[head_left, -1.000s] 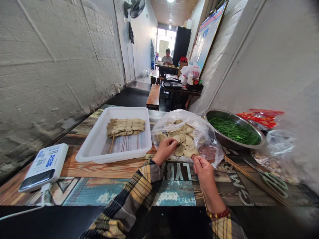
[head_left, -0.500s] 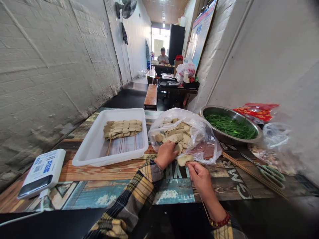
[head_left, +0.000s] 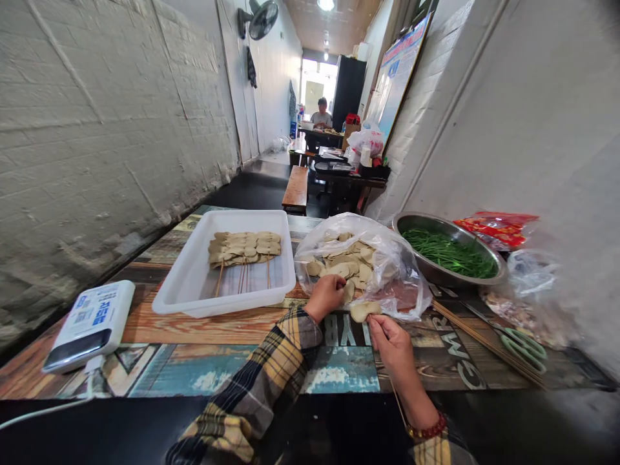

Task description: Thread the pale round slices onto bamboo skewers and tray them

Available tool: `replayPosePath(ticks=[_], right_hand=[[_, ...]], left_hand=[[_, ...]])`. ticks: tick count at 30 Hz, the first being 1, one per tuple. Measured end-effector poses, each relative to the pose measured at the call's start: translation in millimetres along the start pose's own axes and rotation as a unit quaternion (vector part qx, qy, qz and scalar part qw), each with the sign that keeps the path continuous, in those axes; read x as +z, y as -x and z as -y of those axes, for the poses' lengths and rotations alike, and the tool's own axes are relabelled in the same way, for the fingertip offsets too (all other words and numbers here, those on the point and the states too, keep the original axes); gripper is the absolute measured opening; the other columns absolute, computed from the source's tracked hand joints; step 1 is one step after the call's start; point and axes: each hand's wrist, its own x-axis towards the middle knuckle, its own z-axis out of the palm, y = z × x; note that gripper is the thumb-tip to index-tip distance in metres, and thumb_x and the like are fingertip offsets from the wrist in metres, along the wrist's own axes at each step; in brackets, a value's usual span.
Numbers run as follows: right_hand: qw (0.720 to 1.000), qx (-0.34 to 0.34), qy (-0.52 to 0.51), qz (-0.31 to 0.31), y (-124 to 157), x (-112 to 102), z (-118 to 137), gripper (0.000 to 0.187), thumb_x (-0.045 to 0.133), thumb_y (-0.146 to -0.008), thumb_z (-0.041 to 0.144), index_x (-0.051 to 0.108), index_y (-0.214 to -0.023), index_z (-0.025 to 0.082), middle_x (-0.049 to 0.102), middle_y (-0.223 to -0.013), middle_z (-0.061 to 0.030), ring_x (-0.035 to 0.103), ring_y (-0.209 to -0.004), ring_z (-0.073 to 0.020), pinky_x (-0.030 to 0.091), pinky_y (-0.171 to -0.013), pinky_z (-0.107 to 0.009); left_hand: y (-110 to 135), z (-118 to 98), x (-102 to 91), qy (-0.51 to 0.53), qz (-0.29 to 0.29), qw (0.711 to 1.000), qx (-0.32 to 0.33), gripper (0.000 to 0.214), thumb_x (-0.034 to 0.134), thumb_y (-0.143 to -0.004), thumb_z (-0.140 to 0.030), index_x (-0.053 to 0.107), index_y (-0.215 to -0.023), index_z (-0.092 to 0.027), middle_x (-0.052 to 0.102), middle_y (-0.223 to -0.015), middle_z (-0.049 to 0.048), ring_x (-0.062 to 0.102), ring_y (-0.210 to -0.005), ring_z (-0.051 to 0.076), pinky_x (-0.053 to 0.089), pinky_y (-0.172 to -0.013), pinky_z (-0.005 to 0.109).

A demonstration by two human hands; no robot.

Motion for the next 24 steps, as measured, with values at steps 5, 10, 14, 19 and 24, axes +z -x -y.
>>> replayPosePath(ticks=[5,10,14,19,24], right_hand=[[1.000,0.002,-0.007,-0.003,0,-1,1,0.040,0.056,-0.086,0.049,0.070,-0.092,0.012,0.044,-0.049,0.0057,0.040,-0.045,-0.0106,0.031,-0.045,-0.022],[1.000,-0.006,-0.018,0.007,-2,2,6,0.038,0.057,-0.086,0.050,0.070,-0.088,0.014,0.043,-0.049,0.0061,0.038,-0.045,-0.0103,0.030,-0.045,-0.022],[0.999,-0.007,-0.023,0.022,-1,4,5,0.034,0.056,-0.087,0.046,0.069,-0.086,0.015,0.043,-0.049,0.0062,0.038,-0.044,-0.0098,0.030,-0.045,-0.022],[0.999,-0.007,0.003,0.039,3,4,5,0.032,0.055,-0.088,0.043,0.069,-0.088,0.015,0.046,-0.050,0.0053,0.042,-0.045,-0.0105,0.033,-0.046,-0.022],[0.998,-0.016,0.030,0.049,3,3,9,0.032,0.052,-0.090,0.042,0.070,-0.090,0.015,0.045,-0.051,0.0053,0.043,-0.046,-0.0105,0.033,-0.046,-0.022]], left_hand=[[-4,-4,-16.3,0.180,0.016,0.983,-0.035,0.007,0.058,-0.062,-0.018,0.063,-0.066,-0.014,0.059,-0.062,0.0001,0.049,-0.060,0.012,0.036,-0.058,0.023],[-1,-12,-26.1,0.365,0.037,0.928,-0.057,0.022,0.066,-0.064,-0.032,0.059,-0.074,-0.014,0.056,-0.065,-0.0017,0.048,-0.058,0.008,0.035,-0.054,0.020],[1,-17,-27.2,0.420,0.056,0.903,-0.078,0.030,0.069,-0.066,-0.038,0.053,-0.078,-0.015,0.046,-0.057,-0.0070,0.037,-0.046,0.005,0.028,-0.046,0.018],[3,-23,-29.0,0.428,0.077,0.897,-0.080,0.037,0.074,-0.063,-0.033,0.056,-0.089,-0.014,0.055,-0.066,-0.0038,0.044,-0.051,0.005,0.031,-0.048,0.018],[2,-24,-31.1,0.423,0.070,0.900,-0.078,0.039,0.076,-0.056,-0.019,0.060,-0.091,-0.013,0.061,-0.075,-0.0006,0.053,-0.063,0.008,0.038,-0.057,0.019]])
